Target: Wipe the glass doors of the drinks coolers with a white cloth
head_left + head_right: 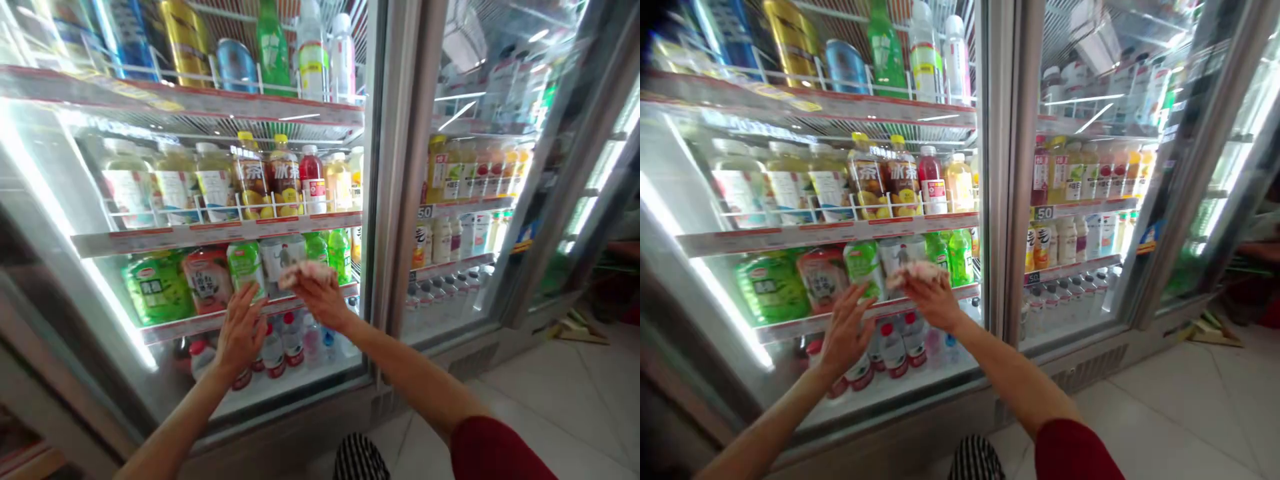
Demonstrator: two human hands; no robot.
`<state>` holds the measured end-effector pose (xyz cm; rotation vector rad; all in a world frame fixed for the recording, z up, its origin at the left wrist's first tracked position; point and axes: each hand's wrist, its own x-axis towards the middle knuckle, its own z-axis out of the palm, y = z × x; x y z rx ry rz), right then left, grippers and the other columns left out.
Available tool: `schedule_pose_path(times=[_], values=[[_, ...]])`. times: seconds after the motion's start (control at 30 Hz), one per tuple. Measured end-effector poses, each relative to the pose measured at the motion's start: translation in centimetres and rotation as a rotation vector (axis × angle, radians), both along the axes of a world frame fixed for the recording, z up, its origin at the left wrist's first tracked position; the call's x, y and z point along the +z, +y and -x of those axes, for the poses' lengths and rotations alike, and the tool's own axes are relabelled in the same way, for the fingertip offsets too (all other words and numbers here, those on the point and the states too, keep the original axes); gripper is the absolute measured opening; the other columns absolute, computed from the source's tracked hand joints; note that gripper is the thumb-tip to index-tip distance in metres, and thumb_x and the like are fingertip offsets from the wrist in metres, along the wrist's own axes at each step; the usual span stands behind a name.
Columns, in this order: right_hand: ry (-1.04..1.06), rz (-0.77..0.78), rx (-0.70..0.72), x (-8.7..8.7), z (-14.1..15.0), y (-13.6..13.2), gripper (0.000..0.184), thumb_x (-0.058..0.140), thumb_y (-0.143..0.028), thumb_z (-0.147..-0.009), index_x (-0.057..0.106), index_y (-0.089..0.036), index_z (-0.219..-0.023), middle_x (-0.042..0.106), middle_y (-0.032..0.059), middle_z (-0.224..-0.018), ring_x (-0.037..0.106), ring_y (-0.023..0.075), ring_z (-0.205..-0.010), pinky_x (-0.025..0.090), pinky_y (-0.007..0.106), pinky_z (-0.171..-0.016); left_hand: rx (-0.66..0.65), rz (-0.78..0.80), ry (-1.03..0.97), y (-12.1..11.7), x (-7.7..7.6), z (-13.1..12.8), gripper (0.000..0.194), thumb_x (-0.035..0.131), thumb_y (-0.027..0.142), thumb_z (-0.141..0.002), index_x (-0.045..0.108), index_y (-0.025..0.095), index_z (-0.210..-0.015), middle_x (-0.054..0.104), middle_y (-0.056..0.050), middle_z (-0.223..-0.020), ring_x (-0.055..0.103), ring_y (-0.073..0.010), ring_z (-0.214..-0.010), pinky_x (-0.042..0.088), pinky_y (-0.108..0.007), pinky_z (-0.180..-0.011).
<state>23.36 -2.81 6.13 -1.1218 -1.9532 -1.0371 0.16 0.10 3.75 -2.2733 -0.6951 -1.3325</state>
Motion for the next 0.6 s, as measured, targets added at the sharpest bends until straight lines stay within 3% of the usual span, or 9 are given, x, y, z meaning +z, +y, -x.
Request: schedule_pose_path(times=[0.07,0.2,0.27,0.3,0.37,0.43,0.47,0.53,0.6], values=[[-0.097,0.057,0.071,-2.0,-0.6,-0.3,0.045,0.043,-0.019,-0.085,0.045,-0.036,-0.127,0.054,-0.0021,-0.128,0.045,0.0170,-0.118,0.026,0.039,-0.106,0.017,0.017,0.032,-0.3,-0.6,0.1,0.045,0.048,0.014,-0.080,0.044,0.024,-0.123,0.037,-0.007,-0.139,0.027,-0.0252,-0.133,0.031,-0.050,-0.105],[0.268,-0.176,-0.168,2.0,-3.1,0.7,0.042,0.039,-0.023,-0.087,0.045,-0.030,-0.129,0.046,0.0055,-0.135,0.038,0.0231,-0.126,0.020,0.049,-0.107,0.051,0.031,0.082,-0.8,-1.6,0.5,0.040,0.046,0.014,-0.081,0.045,0.022,-0.120,0.038,-0.010,-0.138,0.027,-0.0252,-0.133,0.032,-0.050,-0.104],[0.394,-0.259,-0.245,2.2,-3.6,0.7,0.041,0.037,-0.025,-0.088,0.046,-0.025,-0.128,0.041,0.0091,-0.138,0.033,0.0252,-0.130,0.020,0.052,-0.106,0.053,0.031,0.092,-1.0,-2.0,0.7,0.038,0.046,0.014,-0.081,0.046,0.020,-0.118,0.038,-0.011,-0.138,0.026,-0.0252,-0.133,0.031,-0.049,-0.105],[0.391,-0.255,-0.245,1.0,-3.5,0.4,0.040,0.036,-0.024,-0.088,0.048,-0.024,-0.127,0.042,0.0099,-0.137,0.033,0.0247,-0.130,0.021,0.051,-0.106,0.049,0.031,0.096,-1.1,-2.2,0.8,0.037,0.046,0.014,-0.081,0.046,0.020,-0.117,0.038,-0.011,-0.138,0.025,-0.0252,-0.133,0.031,-0.049,-0.105],[0.284,-0.183,-0.192,-3.2,-3.1,-0.8,0.038,0.037,-0.022,-0.088,0.052,-0.024,-0.123,0.049,0.0095,-0.131,0.041,0.0217,-0.125,0.026,0.046,-0.106,0.042,0.035,0.112,-1.4,-2.6,1.2,0.037,0.046,0.013,-0.080,0.047,0.019,-0.117,0.038,-0.011,-0.138,0.025,-0.0251,-0.133,0.031,-0.049,-0.105],[0.149,-0.112,-0.119,-7.0,-3.0,-1.9,0.037,0.040,-0.017,-0.086,0.057,-0.031,-0.115,0.060,0.0028,-0.120,0.049,0.0170,-0.117,0.028,0.040,-0.107,0.042,0.043,0.132,-1.5,-3.1,1.5,0.037,0.046,0.012,-0.080,0.046,0.019,-0.117,0.038,-0.012,-0.138,0.026,-0.0251,-0.133,0.032,-0.048,-0.104],[0.129,-0.096,-0.108,-7.8,-3.3,-2.2,0.037,0.041,-0.017,-0.085,0.057,-0.034,-0.114,0.061,0.0004,-0.118,0.051,0.0162,-0.115,0.027,0.040,-0.107,0.044,0.047,0.137,-1.6,-3.3,1.6,0.037,0.045,0.012,-0.080,0.046,0.019,-0.117,0.038,-0.012,-0.138,0.026,-0.0251,-0.133,0.033,-0.048,-0.104],[0.196,-0.114,-0.143,-6.7,-4.4,-1.7,0.040,0.040,-0.018,-0.085,0.052,-0.033,-0.121,0.055,0.0028,-0.126,0.045,0.0193,-0.122,0.025,0.046,-0.108,0.051,0.059,0.125,-1.6,-3.8,1.6,0.037,0.045,0.012,-0.080,0.046,0.020,-0.116,0.038,-0.011,-0.138,0.026,-0.0252,-0.133,0.033,-0.048,-0.104],[0.418,-0.197,-0.247,-3.5,-5.4,-0.5,0.044,0.035,-0.021,-0.087,0.043,-0.025,-0.131,0.036,0.0105,-0.141,0.027,0.0256,-0.133,0.023,0.052,-0.107,0.052,0.073,0.101,-1.8,-4.3,1.3,0.036,0.045,0.013,-0.080,0.047,0.021,-0.116,0.037,-0.011,-0.139,0.026,-0.0255,-0.133,0.032,-0.048,-0.104]])
